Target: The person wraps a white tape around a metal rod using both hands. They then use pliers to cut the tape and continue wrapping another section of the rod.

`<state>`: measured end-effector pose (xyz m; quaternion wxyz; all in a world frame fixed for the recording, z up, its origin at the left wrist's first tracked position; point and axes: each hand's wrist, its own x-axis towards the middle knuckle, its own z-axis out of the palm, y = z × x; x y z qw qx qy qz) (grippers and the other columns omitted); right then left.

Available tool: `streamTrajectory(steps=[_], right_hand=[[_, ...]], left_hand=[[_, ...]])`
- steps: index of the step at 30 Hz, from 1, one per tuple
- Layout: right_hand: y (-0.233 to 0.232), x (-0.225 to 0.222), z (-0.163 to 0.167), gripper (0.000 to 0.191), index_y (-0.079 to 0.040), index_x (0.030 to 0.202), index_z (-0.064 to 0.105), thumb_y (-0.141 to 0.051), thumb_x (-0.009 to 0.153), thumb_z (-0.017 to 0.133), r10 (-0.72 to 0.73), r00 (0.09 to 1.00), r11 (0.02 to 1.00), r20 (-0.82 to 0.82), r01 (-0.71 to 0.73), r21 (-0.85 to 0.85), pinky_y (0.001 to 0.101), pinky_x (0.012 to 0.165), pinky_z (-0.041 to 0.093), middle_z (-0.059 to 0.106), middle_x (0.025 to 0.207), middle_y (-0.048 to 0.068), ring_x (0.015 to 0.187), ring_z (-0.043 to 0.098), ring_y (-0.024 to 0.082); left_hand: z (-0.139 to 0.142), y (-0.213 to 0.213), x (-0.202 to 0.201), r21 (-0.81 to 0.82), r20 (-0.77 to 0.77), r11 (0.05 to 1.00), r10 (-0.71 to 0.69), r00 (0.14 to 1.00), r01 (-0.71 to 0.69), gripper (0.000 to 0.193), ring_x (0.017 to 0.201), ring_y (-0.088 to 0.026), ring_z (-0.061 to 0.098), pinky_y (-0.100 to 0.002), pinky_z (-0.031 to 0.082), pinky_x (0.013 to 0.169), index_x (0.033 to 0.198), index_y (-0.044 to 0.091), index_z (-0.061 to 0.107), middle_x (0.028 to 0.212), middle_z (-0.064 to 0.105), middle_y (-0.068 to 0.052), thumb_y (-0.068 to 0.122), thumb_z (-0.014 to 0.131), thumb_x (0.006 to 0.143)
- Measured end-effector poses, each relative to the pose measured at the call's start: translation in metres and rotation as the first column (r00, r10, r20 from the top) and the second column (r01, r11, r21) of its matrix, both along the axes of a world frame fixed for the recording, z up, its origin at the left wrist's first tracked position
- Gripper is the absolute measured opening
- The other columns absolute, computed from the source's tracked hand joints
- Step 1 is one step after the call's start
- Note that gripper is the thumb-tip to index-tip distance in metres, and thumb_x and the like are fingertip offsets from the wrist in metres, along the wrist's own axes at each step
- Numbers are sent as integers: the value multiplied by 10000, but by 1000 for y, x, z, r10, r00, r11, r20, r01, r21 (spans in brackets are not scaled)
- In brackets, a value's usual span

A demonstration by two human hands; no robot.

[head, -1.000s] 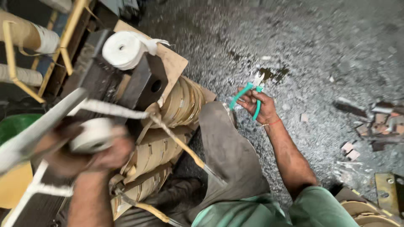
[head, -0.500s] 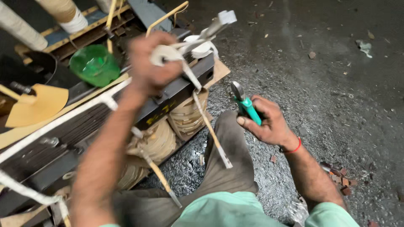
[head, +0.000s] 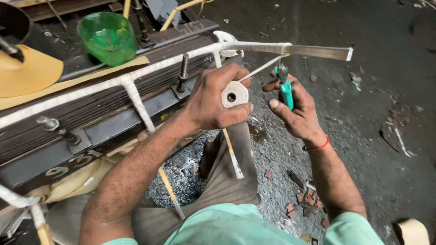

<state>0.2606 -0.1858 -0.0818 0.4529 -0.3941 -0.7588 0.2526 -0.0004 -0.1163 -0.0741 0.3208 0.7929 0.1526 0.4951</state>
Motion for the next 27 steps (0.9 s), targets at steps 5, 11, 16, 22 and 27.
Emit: streamTrajectory(steps=[5,11,16,22,27], right_hand=[[3,9,9,275,-47,1234,644,-179,1004,716,-74,990,994,117,83,-77,421,1152,429,639,1333,86,1399,496,241],[5,8,11,238,-61,1189,628,-218,1040,725,23,998,1000,57,-23,-2,409,1193,412,676,1259,53,1389,514,218],[7,9,21,225,-42,1149,667,-216,1018,724,-16,990,998,139,7,63,392,1130,463,658,1201,45,1354,539,210],[-4,13,28,222,-41,1107,662,-232,1006,712,-43,995,994,85,51,-97,279,872,515,632,1204,52,1039,589,111],[-20,10,26,202,-32,1051,634,-215,1003,705,-217,968,961,128,235,-148,254,736,514,672,1046,30,877,605,95]], left_hand=[[-4,-9,-4,-68,-3,997,-42,999,42,392,693,-145,631,-310,510,578,1031,59,610,816,616,-28,288,733,738],[1,-13,-3,-79,5,996,-50,999,50,392,717,-146,653,-316,529,624,1042,56,599,828,622,-21,252,757,742],[-5,-13,-3,-57,-1,998,-41,999,41,394,722,-152,664,-318,530,612,1056,56,599,852,632,-34,250,765,756],[-8,-14,5,127,23,989,76,997,-78,468,774,-189,717,-334,589,635,1150,25,595,939,678,-81,220,766,759],[-10,-19,12,340,42,909,240,970,-239,543,766,-234,718,-343,599,636,1202,-30,567,989,686,-136,174,793,751]])
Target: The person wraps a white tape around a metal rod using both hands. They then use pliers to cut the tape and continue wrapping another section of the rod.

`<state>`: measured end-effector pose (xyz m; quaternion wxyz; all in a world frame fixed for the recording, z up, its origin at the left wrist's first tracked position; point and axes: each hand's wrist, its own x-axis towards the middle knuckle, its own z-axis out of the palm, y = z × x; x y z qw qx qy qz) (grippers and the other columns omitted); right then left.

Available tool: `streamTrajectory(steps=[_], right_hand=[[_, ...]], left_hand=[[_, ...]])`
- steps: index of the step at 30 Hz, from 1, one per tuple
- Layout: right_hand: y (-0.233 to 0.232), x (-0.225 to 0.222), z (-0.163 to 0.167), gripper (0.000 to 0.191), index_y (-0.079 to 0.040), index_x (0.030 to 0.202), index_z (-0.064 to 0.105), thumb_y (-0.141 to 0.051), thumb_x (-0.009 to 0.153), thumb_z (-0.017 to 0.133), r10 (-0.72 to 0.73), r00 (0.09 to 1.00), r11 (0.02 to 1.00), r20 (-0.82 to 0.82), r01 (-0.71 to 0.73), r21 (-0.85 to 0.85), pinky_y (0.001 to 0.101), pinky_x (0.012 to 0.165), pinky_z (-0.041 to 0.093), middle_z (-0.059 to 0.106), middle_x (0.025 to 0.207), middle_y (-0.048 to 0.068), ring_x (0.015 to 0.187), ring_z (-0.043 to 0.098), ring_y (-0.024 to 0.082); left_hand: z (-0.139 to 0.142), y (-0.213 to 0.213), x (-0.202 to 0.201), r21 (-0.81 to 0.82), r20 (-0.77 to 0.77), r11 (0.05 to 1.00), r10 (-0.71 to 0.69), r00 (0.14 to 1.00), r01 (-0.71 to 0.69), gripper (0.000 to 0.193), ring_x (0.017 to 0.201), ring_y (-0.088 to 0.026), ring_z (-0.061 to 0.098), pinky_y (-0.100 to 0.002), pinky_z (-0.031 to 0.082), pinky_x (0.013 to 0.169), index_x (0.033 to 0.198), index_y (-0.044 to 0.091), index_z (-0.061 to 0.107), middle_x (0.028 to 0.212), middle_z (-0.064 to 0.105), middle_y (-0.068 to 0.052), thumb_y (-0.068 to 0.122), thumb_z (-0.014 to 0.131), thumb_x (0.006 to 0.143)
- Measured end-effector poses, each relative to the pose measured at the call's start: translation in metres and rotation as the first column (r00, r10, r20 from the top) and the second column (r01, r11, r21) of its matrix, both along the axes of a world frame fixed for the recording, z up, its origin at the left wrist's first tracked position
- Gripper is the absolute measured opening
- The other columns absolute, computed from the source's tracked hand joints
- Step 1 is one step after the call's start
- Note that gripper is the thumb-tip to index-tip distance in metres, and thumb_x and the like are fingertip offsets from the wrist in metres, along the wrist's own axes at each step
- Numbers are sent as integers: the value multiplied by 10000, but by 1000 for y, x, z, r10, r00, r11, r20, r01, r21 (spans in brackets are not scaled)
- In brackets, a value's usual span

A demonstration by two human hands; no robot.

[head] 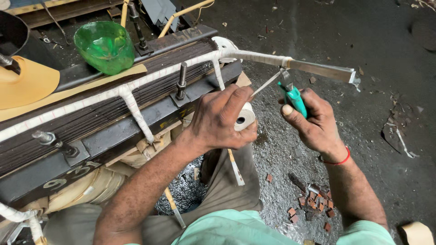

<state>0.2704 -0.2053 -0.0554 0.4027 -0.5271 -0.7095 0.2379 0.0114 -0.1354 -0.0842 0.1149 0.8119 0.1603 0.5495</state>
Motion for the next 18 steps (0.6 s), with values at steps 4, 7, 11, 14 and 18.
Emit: streamTrajectory(steps=[4,7,11,14,18], right_hand=[[10,-2,3,297,-10,1022,529,-190,976,761,-131,961,958,244,59,280,250,689,484,575,943,43,828,565,108],[29,5,7,305,0,1136,508,-170,966,695,59,981,984,185,-88,157,264,761,545,633,1012,43,902,635,93],[56,16,-16,145,-70,1026,607,-177,984,695,118,970,989,214,-95,-112,337,653,517,660,829,45,717,630,144],[71,24,-60,110,-86,962,604,-115,909,697,172,908,973,381,-217,76,374,649,517,640,810,57,730,637,167],[90,17,-135,251,-74,1042,642,-251,922,773,-118,865,969,487,-6,245,439,656,520,672,896,136,781,671,361]], left_hand=[[-3,-6,2,9,36,1000,-25,999,25,545,804,-233,726,-332,616,673,1213,-28,548,1002,680,-128,146,777,749],[-6,-6,4,-1,58,999,-48,997,49,547,801,-226,722,-327,617,668,1215,-29,539,995,672,-132,140,755,741],[-19,-10,3,-61,15,998,-17,1000,18,476,657,-222,666,-359,551,556,1128,-30,575,862,643,-138,156,774,737],[-36,-37,-14,-138,43,987,89,995,-83,388,653,-265,647,-387,533,576,1051,24,611,808,630,-128,169,770,727],[-57,-110,-52,-231,-18,960,157,987,-157,347,670,-312,638,-413,536,606,1003,33,607,795,612,-148,163,767,724]])
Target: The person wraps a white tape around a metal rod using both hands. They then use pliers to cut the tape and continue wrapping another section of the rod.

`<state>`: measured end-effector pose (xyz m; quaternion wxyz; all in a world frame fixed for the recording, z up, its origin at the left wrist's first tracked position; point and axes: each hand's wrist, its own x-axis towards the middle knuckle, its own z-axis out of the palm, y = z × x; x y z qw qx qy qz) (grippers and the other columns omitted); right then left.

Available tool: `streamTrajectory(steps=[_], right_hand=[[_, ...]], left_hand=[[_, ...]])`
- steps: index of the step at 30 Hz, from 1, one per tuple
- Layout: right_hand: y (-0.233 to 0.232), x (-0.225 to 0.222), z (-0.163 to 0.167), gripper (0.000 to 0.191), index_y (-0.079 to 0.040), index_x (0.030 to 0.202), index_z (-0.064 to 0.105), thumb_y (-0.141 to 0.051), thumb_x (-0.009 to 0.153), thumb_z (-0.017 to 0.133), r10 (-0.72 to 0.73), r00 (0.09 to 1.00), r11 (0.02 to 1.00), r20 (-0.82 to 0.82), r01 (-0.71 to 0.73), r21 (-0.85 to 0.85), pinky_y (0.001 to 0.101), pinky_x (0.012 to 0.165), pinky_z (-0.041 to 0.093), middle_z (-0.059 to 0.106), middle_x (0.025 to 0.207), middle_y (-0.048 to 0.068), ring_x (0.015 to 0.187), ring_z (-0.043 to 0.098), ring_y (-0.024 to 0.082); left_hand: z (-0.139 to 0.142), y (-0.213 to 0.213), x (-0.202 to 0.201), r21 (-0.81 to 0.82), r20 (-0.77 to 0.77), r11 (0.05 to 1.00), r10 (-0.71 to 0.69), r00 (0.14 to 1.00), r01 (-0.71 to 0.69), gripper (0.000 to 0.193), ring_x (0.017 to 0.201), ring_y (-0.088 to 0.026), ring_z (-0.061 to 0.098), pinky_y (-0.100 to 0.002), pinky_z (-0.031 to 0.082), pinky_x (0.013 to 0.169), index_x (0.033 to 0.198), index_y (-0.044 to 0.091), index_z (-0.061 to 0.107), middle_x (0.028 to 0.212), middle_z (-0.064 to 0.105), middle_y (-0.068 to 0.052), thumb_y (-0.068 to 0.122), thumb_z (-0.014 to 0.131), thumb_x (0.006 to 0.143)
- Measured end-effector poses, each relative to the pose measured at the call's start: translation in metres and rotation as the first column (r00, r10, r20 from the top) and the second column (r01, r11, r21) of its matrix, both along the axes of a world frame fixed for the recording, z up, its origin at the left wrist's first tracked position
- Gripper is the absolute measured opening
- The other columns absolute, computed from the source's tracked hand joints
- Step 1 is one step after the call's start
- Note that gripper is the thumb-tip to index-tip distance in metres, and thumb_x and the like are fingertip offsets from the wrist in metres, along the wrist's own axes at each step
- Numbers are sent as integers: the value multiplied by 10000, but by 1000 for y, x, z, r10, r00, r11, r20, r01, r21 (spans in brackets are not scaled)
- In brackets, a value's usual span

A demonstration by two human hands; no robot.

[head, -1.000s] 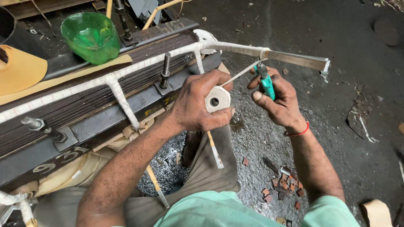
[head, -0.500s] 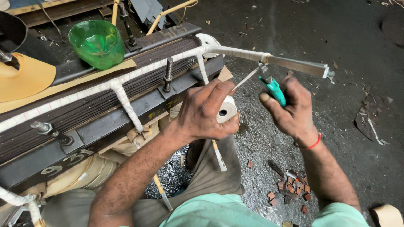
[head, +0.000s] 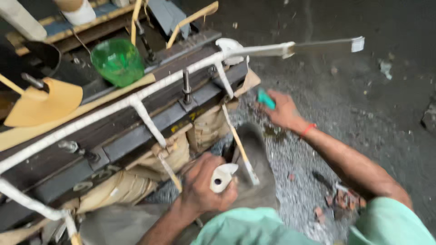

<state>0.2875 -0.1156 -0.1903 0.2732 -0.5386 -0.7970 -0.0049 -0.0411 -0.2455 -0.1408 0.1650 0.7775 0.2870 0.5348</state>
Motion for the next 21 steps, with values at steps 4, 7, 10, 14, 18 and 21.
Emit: streamTrajectory(steps=[4,7,10,14,18,21], right_hand=[[28,10,-39,446,-95,1315,473,-265,935,632,-646,470,682,-601,2,-731,484,668,574,619,977,124,807,580,296],[38,16,-57,603,-81,1461,461,-291,917,614,-537,752,755,-382,227,-616,526,829,581,640,1158,180,1034,660,389],[60,11,-68,708,-48,1498,420,-369,933,702,-416,907,848,-65,362,-387,534,983,490,508,1324,258,1137,600,467],[88,-8,-80,852,-24,1570,354,-420,912,720,-410,912,850,20,390,-355,512,1046,479,396,1432,256,1239,553,477],[91,-13,-57,936,-9,1546,328,-488,871,765,-244,965,891,95,262,-372,491,1060,460,358,1508,267,1285,534,470],[61,-9,-12,896,12,1504,432,-507,869,795,-218,963,945,156,249,-214,511,999,470,504,1396,283,1232,560,467]], left_hand=[[3,-25,-74,69,25,953,293,956,-295,450,792,-303,696,-391,586,663,1094,-64,575,914,656,-205,257,738,824],[11,-6,-106,-36,203,836,542,816,-547,435,817,-228,654,-309,560,672,1142,-43,560,1030,617,-144,317,732,968],[15,11,-112,44,230,816,553,801,-576,448,843,-231,631,-305,546,690,1153,-33,556,1068,597,-136,330,764,993],[10,5,-111,153,110,829,527,842,-539,462,907,-250,636,-327,530,753,1208,-41,542,1092,617,-150,298,796,1026],[-1,-16,-152,245,-28,753,635,772,-611,404,940,-257,639,-336,532,787,1236,-36,551,1120,621,-146,249,743,1022],[-5,-31,-201,277,-114,635,767,631,-721,354,963,-255,637,-333,532,810,1257,-34,561,1147,621,-138,210,689,1035]])
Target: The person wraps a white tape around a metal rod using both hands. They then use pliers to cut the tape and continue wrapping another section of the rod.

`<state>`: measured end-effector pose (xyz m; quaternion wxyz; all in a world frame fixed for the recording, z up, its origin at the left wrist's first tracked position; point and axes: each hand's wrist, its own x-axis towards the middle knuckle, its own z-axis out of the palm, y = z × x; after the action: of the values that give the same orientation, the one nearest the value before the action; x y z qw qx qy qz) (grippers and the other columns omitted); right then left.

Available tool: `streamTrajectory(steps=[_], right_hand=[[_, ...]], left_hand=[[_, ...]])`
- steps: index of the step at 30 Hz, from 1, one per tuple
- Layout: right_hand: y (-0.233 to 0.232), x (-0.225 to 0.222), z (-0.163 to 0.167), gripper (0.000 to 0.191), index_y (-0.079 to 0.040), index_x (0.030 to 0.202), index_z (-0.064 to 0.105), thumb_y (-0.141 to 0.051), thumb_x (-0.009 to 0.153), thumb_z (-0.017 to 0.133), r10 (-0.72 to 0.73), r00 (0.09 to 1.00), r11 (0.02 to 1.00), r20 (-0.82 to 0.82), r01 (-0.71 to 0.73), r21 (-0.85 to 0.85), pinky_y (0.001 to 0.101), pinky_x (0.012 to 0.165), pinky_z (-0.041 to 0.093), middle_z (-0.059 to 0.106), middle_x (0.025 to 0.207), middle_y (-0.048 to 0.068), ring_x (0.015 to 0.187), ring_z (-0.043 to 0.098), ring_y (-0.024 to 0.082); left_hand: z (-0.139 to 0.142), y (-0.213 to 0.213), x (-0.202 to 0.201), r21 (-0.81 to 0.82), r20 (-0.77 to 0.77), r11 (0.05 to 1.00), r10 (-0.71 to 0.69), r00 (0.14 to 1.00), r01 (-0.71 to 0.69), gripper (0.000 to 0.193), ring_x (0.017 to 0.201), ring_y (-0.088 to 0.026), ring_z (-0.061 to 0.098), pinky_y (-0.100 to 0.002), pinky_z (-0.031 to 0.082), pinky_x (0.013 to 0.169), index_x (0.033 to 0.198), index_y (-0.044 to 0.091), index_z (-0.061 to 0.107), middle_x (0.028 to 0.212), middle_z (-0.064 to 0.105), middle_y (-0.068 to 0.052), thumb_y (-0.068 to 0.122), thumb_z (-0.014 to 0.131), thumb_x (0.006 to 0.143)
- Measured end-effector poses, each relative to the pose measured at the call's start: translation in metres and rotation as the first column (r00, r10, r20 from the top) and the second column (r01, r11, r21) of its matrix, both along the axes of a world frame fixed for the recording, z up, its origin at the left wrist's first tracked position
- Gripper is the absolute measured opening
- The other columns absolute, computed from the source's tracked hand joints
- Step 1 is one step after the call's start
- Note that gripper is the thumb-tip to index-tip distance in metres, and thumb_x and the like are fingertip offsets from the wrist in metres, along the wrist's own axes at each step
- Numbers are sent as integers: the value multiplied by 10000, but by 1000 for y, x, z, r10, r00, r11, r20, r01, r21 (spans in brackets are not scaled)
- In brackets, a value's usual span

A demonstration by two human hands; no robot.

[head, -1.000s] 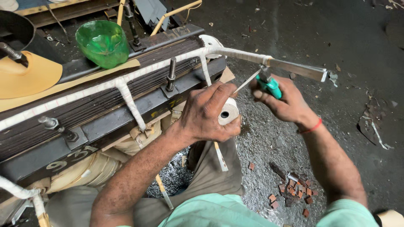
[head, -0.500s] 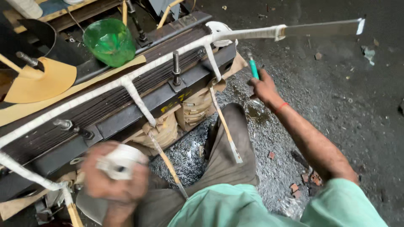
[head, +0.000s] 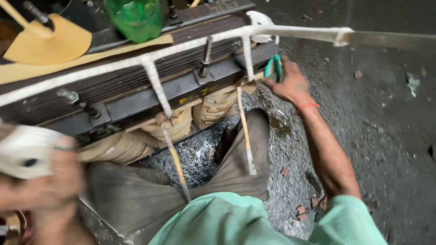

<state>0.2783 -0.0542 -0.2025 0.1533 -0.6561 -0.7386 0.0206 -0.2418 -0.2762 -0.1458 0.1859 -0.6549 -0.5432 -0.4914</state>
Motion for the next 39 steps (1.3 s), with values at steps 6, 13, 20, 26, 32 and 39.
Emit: streamTrajectory(steps=[6,13,20,26,32,39], right_hand=[[-62,-48,98,216,-12,1174,683,-126,999,739,541,841,695,1,-447,563,403,883,567,703,1118,150,968,691,314],[11,-153,132,366,16,1360,584,75,999,582,725,683,541,83,-641,544,495,1177,449,574,1376,230,1309,563,399],[50,-181,128,505,-45,1548,447,3,1075,619,655,748,619,108,-613,492,598,1181,337,455,1498,231,1378,462,440],[105,-171,98,514,-81,1589,413,-171,1139,644,618,785,757,51,-611,232,651,1198,294,411,1522,291,1392,405,505],[132,-193,70,544,-69,1560,495,-301,1091,645,569,821,810,43,-569,141,664,1179,282,390,1594,274,1453,363,503],[25,-112,91,183,-10,1153,718,-137,1024,694,641,722,736,-260,-483,473,370,831,600,741,1025,170,884,746,269]], left_hand=[[25,37,-78,-145,-445,897,318,837,-418,289,1008,-249,634,-328,532,856,1300,-31,582,1200,621,-124,131,582,1061],[61,105,-74,-192,-388,961,111,915,-198,413,1027,-367,643,-504,506,857,1275,-15,600,1086,671,-189,154,714,915],[83,108,-71,-428,-426,875,27,904,-228,358,832,-368,644,-503,514,702,1230,-38,633,1020,660,-204,218,728,999],[59,127,-74,-522,-394,792,106,913,-317,387,824,-407,645,-553,504,705,1192,-43,634,1070,647,-231,284,712,1000],[32,153,-85,-597,-344,733,133,930,-325,432,922,-468,637,-586,494,808,1166,-37,623,1099,634,-263,368,696,1033],[-2,140,-107,-375,-287,878,195,938,-297,388,1032,-415,608,-555,487,864,1211,-2,589,1179,576,-220,306,724,1016]])
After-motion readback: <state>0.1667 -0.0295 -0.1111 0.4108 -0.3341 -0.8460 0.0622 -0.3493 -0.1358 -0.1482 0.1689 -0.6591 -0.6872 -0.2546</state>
